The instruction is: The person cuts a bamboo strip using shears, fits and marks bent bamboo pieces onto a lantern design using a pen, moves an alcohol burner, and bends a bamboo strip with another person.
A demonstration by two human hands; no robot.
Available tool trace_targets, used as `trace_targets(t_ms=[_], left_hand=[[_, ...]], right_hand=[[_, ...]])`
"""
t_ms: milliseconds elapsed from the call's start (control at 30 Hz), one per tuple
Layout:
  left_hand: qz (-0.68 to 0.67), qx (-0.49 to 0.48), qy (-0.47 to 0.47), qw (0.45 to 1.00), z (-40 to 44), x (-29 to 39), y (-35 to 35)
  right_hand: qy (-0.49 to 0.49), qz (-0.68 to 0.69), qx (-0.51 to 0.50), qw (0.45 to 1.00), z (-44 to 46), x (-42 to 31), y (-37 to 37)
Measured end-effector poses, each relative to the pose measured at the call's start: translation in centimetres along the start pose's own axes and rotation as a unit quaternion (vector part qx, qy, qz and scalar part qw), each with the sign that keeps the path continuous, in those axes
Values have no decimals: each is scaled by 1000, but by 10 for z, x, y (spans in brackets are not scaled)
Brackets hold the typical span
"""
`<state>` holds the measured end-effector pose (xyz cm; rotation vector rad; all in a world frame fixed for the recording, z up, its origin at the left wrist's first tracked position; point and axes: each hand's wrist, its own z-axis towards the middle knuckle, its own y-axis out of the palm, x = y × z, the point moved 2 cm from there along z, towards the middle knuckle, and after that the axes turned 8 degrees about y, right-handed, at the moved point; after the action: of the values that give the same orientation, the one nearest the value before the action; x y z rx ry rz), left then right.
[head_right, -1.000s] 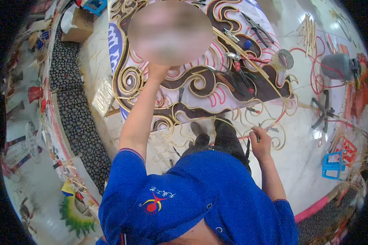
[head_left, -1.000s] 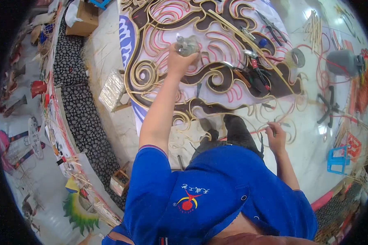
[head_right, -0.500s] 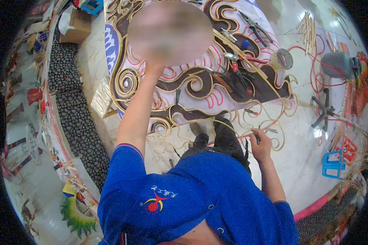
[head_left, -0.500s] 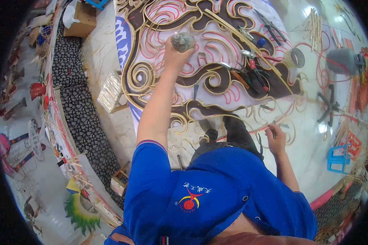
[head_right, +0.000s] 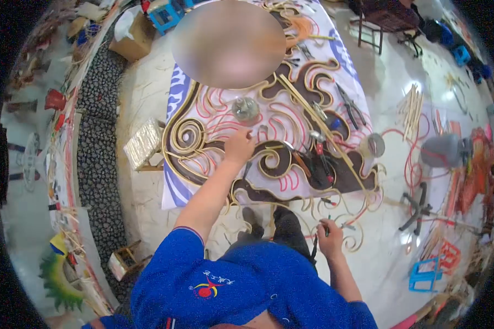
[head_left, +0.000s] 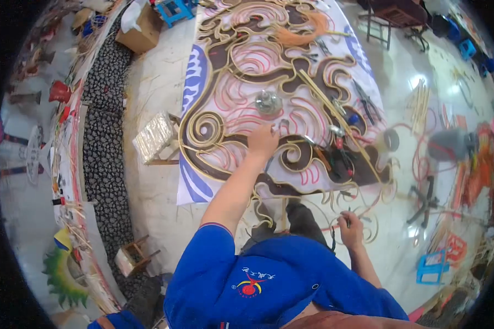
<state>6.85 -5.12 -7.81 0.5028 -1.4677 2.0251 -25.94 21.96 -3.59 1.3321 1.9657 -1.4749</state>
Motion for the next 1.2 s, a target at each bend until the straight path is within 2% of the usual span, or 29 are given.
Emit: trace_targets(t_ms=[100, 233, 467, 667, 933, 1033, 1100, 1133, 1200], left_hand=[[89, -184, -116, 972, 14, 7, 4], [91, -208, -137, 964, 21, -2, 11], [94, -212, -147, 962, 21, -8, 17], [32, -196, -167, 966, 22, -7, 25], [68, -210, -157, 963, 25, -16, 36], [-9, -222, -177, 959, 27, -15, 29], [5, -191, -138, 972, 21, -23, 36], [9, -202, -147, 968, 20, -13, 27], [17, -218, -156, 963, 18, -7, 19]], right_hand=[[0, 8, -2, 1000, 2, 15, 3], [-29, 37, 16, 999, -1, 33, 5], [29, 62, 27, 997, -13, 43, 2], [29, 29, 37, 998, -15, 52, -1], [37, 24, 29, 999, -12, 51, -4], [59, 17, 25, 998, -15, 51, -6], [-9, -45, 8, 999, -13, 45, -8], [10, -49, -5, 999, -17, 46, -7], [55, 33, 0, 998, -14, 47, -2]])
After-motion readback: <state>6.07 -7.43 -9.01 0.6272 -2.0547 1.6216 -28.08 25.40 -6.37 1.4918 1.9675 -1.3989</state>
